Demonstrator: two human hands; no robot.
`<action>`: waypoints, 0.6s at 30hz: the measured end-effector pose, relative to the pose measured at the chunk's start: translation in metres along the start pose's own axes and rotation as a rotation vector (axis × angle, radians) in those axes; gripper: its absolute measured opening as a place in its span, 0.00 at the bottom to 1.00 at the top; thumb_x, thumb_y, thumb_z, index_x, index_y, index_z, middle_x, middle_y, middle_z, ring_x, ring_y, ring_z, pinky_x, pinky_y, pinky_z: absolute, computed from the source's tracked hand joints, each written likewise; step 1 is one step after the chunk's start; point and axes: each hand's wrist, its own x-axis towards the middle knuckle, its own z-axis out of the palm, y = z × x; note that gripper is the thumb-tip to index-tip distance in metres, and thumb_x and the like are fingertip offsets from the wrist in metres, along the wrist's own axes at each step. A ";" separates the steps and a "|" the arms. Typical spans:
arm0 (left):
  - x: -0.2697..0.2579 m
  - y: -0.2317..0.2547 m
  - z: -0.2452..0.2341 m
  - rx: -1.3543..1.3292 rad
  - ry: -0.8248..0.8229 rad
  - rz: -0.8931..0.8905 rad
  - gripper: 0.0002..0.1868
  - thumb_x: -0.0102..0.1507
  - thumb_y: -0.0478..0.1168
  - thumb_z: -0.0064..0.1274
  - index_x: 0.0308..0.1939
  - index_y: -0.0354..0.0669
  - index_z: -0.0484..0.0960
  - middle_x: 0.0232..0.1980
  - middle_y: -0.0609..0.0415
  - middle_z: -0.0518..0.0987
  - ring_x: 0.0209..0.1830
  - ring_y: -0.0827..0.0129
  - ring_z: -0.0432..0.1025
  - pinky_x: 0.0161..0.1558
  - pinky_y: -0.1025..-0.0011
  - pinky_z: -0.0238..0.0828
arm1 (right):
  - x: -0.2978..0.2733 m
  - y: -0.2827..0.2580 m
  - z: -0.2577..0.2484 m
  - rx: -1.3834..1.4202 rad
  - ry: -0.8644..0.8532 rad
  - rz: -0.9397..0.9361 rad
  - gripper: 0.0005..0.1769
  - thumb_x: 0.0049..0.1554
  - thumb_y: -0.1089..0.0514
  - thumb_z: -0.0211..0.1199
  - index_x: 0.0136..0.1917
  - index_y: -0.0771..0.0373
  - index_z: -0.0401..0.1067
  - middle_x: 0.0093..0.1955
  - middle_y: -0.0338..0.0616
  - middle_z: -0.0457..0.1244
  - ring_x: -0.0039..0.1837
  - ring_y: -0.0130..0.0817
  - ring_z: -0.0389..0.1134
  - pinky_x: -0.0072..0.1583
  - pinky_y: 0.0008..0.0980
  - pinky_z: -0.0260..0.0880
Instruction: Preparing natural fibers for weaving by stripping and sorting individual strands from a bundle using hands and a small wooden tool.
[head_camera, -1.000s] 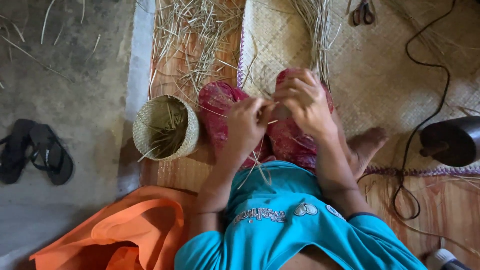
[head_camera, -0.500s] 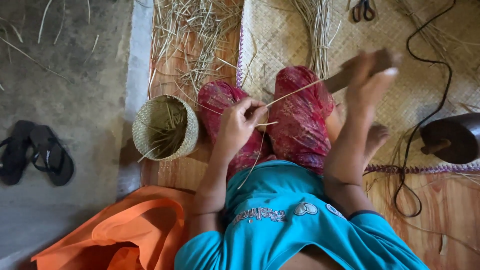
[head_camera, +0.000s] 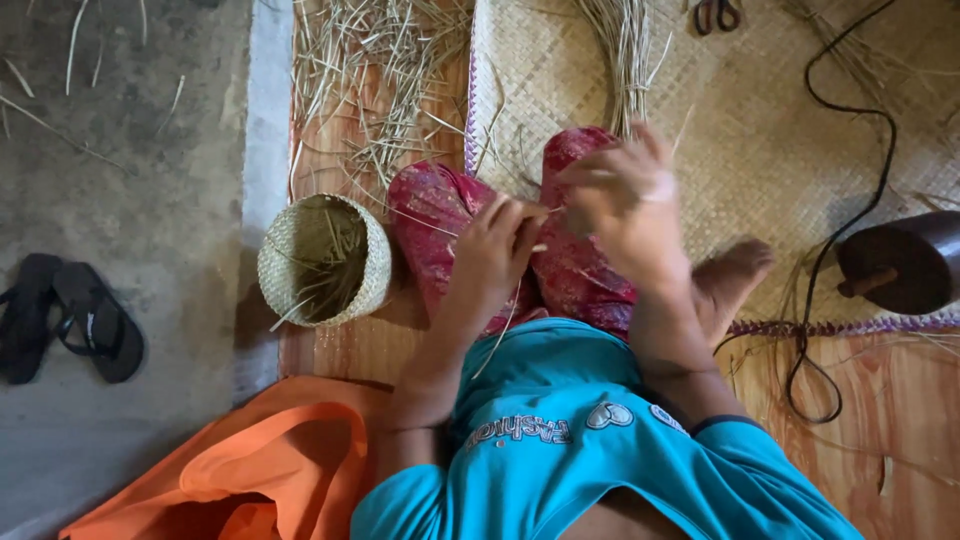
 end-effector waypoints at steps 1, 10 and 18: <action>0.000 0.003 0.002 0.024 0.030 0.004 0.03 0.66 0.38 0.58 0.43 0.51 0.81 0.37 0.57 0.79 0.41 0.57 0.78 0.44 0.64 0.78 | 0.003 0.003 0.007 -0.269 -0.066 -0.152 0.16 0.68 0.57 0.56 0.44 0.69 0.77 0.44 0.55 0.67 0.47 0.50 0.71 0.59 0.50 0.70; 0.013 0.029 -0.020 -0.096 0.016 -0.130 0.04 0.62 0.33 0.57 0.35 0.38 0.76 0.30 0.38 0.76 0.33 0.39 0.75 0.36 0.50 0.71 | 0.007 0.061 0.044 -0.573 -0.035 -0.476 0.21 0.66 0.45 0.59 0.36 0.58 0.74 0.31 0.40 0.61 0.37 0.42 0.65 0.46 0.44 0.61; 0.007 0.033 -0.031 -0.139 -0.081 -0.132 0.07 0.67 0.39 0.56 0.33 0.49 0.81 0.27 0.55 0.78 0.31 0.58 0.78 0.36 0.66 0.75 | 0.013 0.121 0.052 -0.527 0.077 -0.382 0.18 0.64 0.44 0.61 0.41 0.58 0.75 0.30 0.42 0.66 0.37 0.44 0.70 0.47 0.42 0.66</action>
